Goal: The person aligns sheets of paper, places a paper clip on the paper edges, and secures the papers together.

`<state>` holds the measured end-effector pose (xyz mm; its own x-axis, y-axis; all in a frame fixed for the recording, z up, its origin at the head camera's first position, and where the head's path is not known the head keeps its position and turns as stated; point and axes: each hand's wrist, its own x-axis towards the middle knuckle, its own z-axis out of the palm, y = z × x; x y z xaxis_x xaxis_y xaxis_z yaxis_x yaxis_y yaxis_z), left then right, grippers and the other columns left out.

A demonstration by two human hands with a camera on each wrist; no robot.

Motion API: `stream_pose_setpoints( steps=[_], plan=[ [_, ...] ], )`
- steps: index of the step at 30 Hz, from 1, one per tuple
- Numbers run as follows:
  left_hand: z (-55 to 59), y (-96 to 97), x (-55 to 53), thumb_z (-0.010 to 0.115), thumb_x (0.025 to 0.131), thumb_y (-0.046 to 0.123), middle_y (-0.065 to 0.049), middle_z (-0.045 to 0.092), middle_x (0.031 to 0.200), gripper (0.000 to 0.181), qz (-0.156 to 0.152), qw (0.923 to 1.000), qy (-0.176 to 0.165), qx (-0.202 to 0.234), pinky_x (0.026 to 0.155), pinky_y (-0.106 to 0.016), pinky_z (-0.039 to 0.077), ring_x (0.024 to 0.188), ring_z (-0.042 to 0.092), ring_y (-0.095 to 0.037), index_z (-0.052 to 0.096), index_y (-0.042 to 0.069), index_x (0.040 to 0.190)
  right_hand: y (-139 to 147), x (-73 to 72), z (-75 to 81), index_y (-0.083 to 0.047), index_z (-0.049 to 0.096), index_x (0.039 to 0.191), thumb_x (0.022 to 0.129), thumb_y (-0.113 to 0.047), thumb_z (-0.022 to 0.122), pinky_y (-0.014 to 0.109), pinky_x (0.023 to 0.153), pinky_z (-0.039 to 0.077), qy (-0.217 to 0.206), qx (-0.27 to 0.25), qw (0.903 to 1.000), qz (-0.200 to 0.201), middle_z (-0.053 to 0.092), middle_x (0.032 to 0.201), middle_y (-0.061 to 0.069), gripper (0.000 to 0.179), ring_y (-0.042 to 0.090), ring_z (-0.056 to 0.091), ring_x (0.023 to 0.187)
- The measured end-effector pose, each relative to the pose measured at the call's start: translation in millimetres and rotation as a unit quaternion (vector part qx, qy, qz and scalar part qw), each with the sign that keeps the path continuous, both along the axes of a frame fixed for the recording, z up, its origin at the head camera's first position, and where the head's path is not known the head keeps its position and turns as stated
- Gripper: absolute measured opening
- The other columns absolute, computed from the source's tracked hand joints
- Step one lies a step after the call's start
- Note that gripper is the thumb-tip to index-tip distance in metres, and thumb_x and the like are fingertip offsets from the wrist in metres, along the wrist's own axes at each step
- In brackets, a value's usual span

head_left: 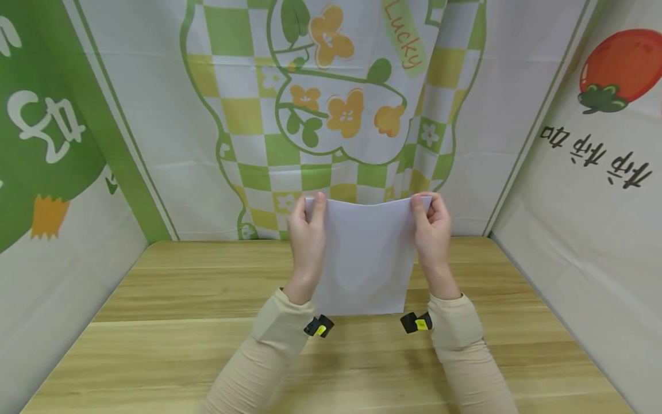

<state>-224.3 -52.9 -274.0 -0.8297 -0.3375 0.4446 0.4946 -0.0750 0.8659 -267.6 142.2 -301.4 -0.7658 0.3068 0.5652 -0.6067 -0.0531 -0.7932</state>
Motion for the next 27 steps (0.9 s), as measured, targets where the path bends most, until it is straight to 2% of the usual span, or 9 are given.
stream_pose_setpoints(
  steps=[4,7,14,20,27],
  plan=[
    [10.6,2.0,12.3,0.052,0.097,0.012,0.000,0.049,0.076,0.020,0.004,1.0000,0.002,0.003,0.069,-0.019,0.038,0.075,0.045,-0.010,0.057,-0.006,0.089,-2.1,1.5,2.0,-0.009,0.058,0.094,0.092,-0.022,0.062,0.018,0.063,0.044,0.004,-0.002,1.0000,0.007,0.062,0.079,-0.007,0.013,0.005,0.055,0.073],
    [12.7,2.1,13.0,0.052,0.097,0.012,0.001,0.048,0.076,0.019,0.003,1.0000,0.002,0.008,0.070,-0.020,0.038,0.075,0.045,-0.010,0.056,-0.004,0.087,-3.0,2.8,4.6,-0.010,0.058,0.093,0.093,-0.021,0.061,0.018,0.063,0.043,0.007,-0.002,0.9999,0.010,0.062,0.079,-0.007,0.011,0.006,0.055,0.073],
    [1.3,-0.6,-7.6,0.054,0.097,0.017,0.003,0.047,0.075,0.019,0.003,0.9998,-0.002,0.017,0.069,-0.021,0.037,0.075,0.044,-0.010,0.054,0.004,0.082,-3.1,4.9,10.6,-0.012,0.058,0.092,0.093,-0.020,0.061,0.018,0.064,0.043,0.017,-0.003,0.9998,0.011,0.061,0.081,-0.005,0.009,0.006,0.054,0.074],
    [-7.0,-1.3,-11.2,0.056,0.096,0.021,0.003,0.048,0.076,0.021,0.010,0.9997,0.013,0.017,0.070,-0.021,0.037,0.075,0.045,-0.010,0.057,0.003,0.085,-2.1,3.0,5.9,-0.011,0.058,0.093,0.093,-0.020,0.061,0.018,0.064,0.043,0.010,-0.002,0.9999,0.007,0.060,0.079,-0.006,0.009,0.006,0.054,0.074],
    [-16.9,-4.9,-12.7,0.055,0.096,0.029,0.001,0.031,0.066,0.028,0.019,0.9996,0.017,0.007,0.059,-0.021,0.027,0.062,0.032,-0.010,0.050,0.008,0.079,1.5,-1.6,-3.0,-0.007,0.057,0.095,0.092,-0.019,0.062,0.019,0.068,0.045,0.004,-0.009,0.9999,0.007,0.062,0.082,-0.006,0.013,0.007,0.056,0.078]
  ],
)
